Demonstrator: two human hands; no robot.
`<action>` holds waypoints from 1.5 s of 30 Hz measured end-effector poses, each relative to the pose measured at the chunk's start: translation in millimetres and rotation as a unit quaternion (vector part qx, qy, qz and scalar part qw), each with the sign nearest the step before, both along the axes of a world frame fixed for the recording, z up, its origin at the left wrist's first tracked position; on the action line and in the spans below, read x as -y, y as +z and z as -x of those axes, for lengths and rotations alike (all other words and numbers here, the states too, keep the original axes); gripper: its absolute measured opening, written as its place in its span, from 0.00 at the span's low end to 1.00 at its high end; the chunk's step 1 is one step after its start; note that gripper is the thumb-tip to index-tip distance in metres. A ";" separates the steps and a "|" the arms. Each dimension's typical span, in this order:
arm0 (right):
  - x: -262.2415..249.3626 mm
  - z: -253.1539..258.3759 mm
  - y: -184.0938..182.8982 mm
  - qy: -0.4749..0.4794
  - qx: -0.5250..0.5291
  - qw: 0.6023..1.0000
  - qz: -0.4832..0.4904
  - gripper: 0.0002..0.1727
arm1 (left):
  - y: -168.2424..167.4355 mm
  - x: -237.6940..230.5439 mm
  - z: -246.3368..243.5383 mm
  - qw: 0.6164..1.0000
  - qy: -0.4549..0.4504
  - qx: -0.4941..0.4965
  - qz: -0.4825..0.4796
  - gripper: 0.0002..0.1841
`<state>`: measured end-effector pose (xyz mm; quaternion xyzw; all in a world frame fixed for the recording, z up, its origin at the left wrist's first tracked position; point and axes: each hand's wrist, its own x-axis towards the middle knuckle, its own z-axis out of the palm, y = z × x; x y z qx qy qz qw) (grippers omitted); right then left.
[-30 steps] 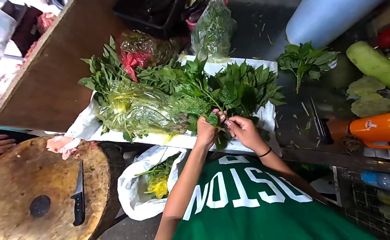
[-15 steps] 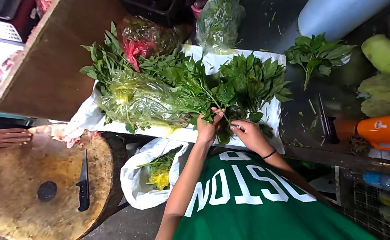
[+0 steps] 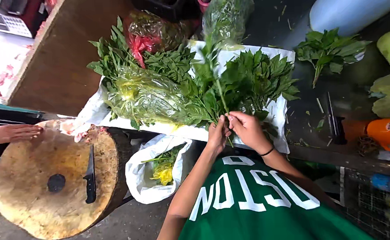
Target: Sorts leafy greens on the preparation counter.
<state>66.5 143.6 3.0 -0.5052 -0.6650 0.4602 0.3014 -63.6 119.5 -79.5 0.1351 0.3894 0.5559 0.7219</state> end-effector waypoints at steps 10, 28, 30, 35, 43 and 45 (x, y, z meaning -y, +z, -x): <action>15.9 -15.1 -38.3 0.046 0.102 0.993 0.034 0.16 | 26.5 3.5 48.3 0.995 0.080 -0.058 -0.001 0.20; -22.4 9.5 -104.5 0.051 0.282 0.952 0.110 0.12 | 37.6 101.4 117.4 0.985 0.169 0.012 -0.008 0.14; -17.2 5.6 -91.9 0.030 0.231 0.966 0.114 0.13 | 40.0 106.3 118.6 0.989 0.149 0.010 -0.009 0.15; -44.0 12.5 -124.9 0.000 0.203 0.978 0.056 0.15 | 34.6 104.1 118.4 0.992 0.095 -0.061 -0.059 0.14; -59.6 -2.8 -85.4 -0.030 0.067 0.994 0.078 0.14 | 53.2 75.6 112.9 0.985 0.139 -0.095 -0.031 0.07; -57.4 -3.3 -66.0 -0.029 -0.016 0.998 0.050 0.10 | 59.8 66.0 105.7 0.985 0.171 -0.027 -0.010 0.11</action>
